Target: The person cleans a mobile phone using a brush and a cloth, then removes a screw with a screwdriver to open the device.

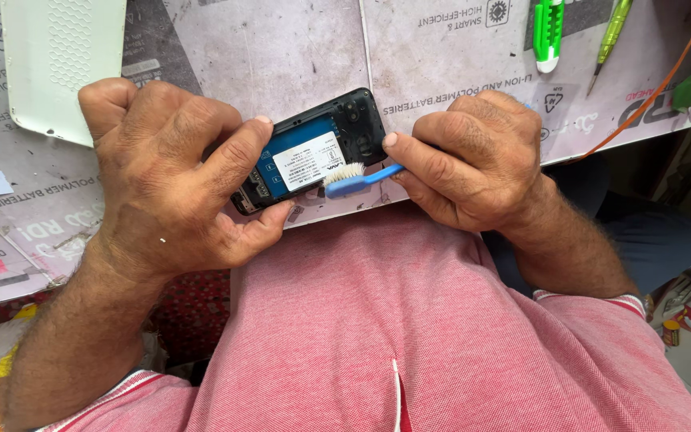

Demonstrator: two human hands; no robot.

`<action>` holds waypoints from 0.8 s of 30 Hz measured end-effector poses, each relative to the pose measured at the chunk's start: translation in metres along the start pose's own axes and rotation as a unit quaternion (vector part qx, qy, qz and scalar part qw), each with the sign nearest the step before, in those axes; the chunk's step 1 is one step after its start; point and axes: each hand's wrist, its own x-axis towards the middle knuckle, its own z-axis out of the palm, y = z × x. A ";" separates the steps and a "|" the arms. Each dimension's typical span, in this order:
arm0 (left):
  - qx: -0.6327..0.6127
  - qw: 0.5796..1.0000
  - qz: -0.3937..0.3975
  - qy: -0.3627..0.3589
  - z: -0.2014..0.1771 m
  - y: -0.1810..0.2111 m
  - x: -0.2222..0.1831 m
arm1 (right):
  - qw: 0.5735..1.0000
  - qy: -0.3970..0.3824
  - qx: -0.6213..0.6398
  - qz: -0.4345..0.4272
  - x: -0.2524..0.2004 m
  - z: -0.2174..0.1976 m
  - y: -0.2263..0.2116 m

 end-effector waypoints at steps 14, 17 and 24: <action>0.001 1.000 0.006 0.005 0.002 -0.001 -0.004 | 0.992 0.027 -0.065 0.101 -0.011 0.003 -0.009; 0.001 1.000 0.015 0.015 0.003 -0.002 -0.005 | 0.987 -0.009 -0.098 0.128 -0.014 -0.003 -0.019; -0.003 0.999 0.029 0.023 0.003 -0.002 -0.005 | 0.981 -0.047 -0.133 0.131 0.003 -0.015 -0.035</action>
